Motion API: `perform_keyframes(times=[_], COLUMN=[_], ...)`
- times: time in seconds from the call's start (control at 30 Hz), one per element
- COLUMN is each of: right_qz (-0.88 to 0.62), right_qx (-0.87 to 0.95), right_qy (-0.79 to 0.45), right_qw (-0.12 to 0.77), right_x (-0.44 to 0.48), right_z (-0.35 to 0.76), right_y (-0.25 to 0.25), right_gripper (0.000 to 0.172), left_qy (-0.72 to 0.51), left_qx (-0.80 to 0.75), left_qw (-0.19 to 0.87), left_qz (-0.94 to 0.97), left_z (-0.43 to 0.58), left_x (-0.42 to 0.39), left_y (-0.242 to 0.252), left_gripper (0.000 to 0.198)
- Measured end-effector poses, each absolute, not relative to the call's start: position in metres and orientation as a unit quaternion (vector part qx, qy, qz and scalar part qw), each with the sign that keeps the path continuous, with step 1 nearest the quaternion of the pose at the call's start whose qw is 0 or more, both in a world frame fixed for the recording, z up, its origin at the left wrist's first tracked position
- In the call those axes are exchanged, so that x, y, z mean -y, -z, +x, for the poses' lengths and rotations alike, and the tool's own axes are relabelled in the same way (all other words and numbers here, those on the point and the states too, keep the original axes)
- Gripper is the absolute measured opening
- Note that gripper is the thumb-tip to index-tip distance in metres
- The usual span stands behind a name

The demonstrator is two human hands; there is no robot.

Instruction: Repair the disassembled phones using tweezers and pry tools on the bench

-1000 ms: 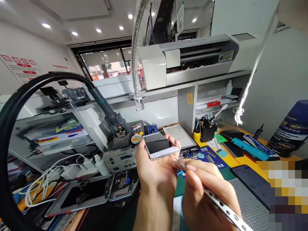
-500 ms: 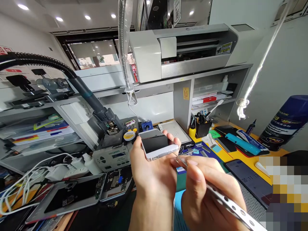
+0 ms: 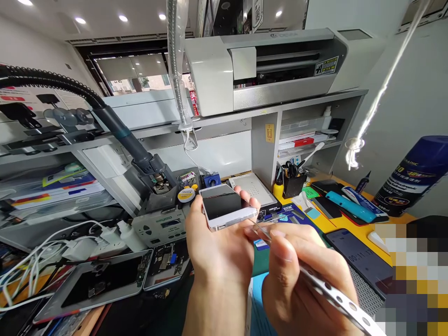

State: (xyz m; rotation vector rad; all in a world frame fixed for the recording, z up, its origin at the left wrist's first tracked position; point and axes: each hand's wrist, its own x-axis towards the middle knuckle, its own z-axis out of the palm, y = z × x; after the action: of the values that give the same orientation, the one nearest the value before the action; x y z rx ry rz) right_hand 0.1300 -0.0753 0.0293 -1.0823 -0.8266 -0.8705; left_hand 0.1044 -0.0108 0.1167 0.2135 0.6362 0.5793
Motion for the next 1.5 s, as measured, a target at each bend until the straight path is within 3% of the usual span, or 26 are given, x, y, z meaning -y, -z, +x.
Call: perform_keyframes(times=[0.5, 0.83, 1.5], right_qz=[-0.483, -0.461, -0.454], right_qx=[0.365, 0.375, 0.386], right_qy=[0.397, 0.393, 0.37], right_qw=[0.69, 0.702, 0.713], right_x=[0.077, 0.08, 0.078], right_z=[0.13, 0.132, 0.134], right_y=[-0.036, -0.041, -0.042], right_gripper=[0.017, 0.028, 0.025], left_qy=[-0.269, -0.266, -0.263], left_qx=[-0.299, -0.298, -0.302], left_qw=[0.907, 0.909, 0.907], left_qz=[0.119, 0.122, 0.13], left_z=[0.105, 0.106, 0.107], left_x=[0.011, 0.01, 0.01], left_y=[-0.116, -0.115, -0.113], left_gripper=[0.035, 0.036, 0.038])
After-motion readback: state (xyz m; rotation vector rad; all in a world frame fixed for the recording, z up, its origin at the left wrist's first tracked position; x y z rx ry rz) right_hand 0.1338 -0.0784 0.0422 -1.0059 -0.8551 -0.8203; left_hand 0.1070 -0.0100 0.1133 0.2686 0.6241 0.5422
